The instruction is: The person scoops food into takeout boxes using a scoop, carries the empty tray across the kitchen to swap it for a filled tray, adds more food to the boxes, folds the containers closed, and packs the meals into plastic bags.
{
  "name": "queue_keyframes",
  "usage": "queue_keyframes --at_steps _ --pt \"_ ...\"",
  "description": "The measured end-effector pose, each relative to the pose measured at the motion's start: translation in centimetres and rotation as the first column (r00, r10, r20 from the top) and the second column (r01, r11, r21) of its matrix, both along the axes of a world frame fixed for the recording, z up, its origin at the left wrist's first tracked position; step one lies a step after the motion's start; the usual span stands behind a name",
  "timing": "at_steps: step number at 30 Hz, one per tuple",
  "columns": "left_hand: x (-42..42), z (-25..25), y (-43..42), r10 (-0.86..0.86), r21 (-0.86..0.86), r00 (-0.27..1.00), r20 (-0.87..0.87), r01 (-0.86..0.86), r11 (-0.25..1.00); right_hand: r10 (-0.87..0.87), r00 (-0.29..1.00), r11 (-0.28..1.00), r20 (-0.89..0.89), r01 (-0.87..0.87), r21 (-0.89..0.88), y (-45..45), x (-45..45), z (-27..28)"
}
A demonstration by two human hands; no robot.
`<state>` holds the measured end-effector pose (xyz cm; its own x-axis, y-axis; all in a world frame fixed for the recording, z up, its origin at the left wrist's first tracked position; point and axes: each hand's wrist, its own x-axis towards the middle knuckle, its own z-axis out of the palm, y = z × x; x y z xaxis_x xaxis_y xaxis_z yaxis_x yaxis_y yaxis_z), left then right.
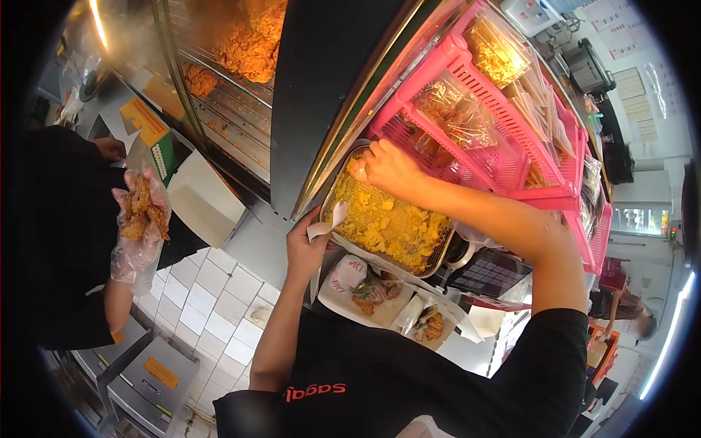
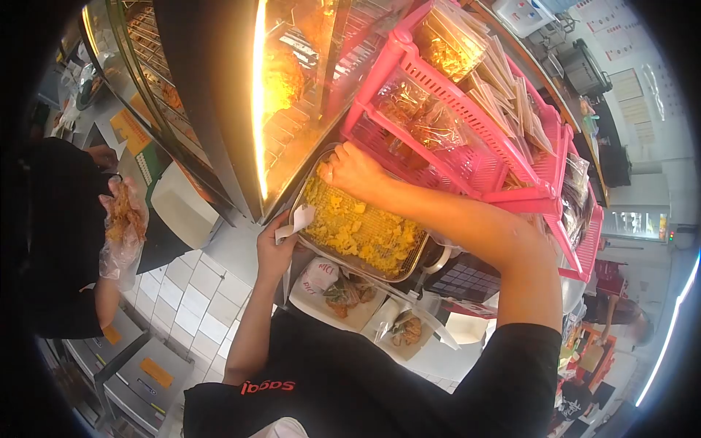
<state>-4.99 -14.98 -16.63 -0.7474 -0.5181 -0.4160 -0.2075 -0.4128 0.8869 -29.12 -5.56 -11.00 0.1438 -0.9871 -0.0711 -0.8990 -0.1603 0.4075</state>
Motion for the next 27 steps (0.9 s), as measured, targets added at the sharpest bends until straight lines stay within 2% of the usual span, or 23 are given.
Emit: queue_keyframes --at_steps 1,2,4,5,7,8,9,10,11,12,13,14,16,19,20,24,26,27 --pt "0.0 -0.1 0.2 0.001 0.002 1.000 -0.002 -0.001 1.000 -0.089 0.992 0.994 -0.094 0.095 0.060 -0.1 0.6 0.1" --pt "-0.1 -0.3 0.5 0.019 -0.035 1.000 -0.002 -0.019 0.999 -0.089 0.991 0.994 -0.097 0.095 0.060 -0.1 1.1 0.0" --pt "-0.1 -0.6 0.6 0.041 -0.076 0.999 -0.005 -0.041 0.996 -0.214 0.961 0.930 -0.176 0.255 0.265 -0.4 1.8 -0.1" --pt "0.0 -0.9 0.7 0.048 -0.122 0.999 -0.004 -0.048 0.991 -0.210 0.962 0.931 -0.177 0.252 0.264 -0.4 1.7 0.3" --pt "0.3 -1.7 0.7 0.056 -0.165 0.998 -0.005 -0.056 0.985 -0.354 0.933 0.721 -0.058 0.312 0.618 0.3 1.1 1.7" --pt "0.4 -2.4 0.7 0.047 -0.242 0.999 -0.011 -0.048 0.969 -0.352 0.934 0.721 -0.061 0.312 0.619 0.9 0.9 2.9" --pt "0.4 -2.2 0.6 0.040 -0.317 0.999 -0.016 -0.043 0.948 -0.454 0.890 0.636 -0.036 0.352 0.687 1.5 0.7 4.5" --pt "0.5 -2.1 0.7 0.047 -0.310 0.999 -0.019 -0.051 0.949 -0.550 0.835 0.540 -0.023 0.377 0.752 2.3 0.5 5.5" --pt "0.5 -0.6 0.5 0.052 -0.198 0.999 -0.008 -0.053 0.979 -0.543 0.839 0.537 -0.029 0.374 0.756 3.4 0.3 5.6" --pt "0.4 0.3 0.4 0.052 -0.082 0.999 0.006 -0.052 0.995 -0.513 0.854 0.733 0.084 0.385 0.562 4.7 0.2 5.6" --pt "0.4 0.5 0.4 0.052 -0.076 0.999 0.006 -0.051 0.996 -0.455 0.871 0.866 0.184 0.385 0.320 5.6 0.1 5.4" --pt "0.3 0.6 0.3 0.044 -0.056 0.999 -0.002 -0.044 0.997 -0.462 0.868 0.862 0.181 0.391 0.323 5.5 0.4 5.3" --pt "0.3 0.5 0.2 0.013 -0.040 1.000 -0.015 -0.013 0.999 -0.366 0.856 0.923 0.365 0.385 0.021 4.4 1.2 4.8" --pt "0.2 0.7 0.0 -0.007 -0.040 1.000 0.005 0.007 0.999 -0.334 0.864 0.940 0.377 0.337 0.059 3.9 0.9 0.8" --pt "0.1 0.6 0.1 -0.026 -0.038 1.000 0.003 0.026 0.999 -0.351 0.858 0.933 0.374 0.355 0.061 4.8 1.1 0.3" --pt "0.0 1.0 0.7 0.084 -0.006 0.996 0.022 -0.083 0.996 -0.421 0.796 0.901 0.434 0.424 0.094 9.5 3.1 0.8" --pt "0.1 0.9 1.1 0.105 -0.028 0.994 0.015 -0.105 0.994 -0.784 0.551 0.620 0.286 0.678 0.394 12.1 4.7 2.4" --pt "0.2 1.0 1.2 0.102 -0.033 0.994 0.025 -0.101 0.994 -0.791 0.545 0.611 0.279 0.682 0.402 13.7 5.6 2.6"
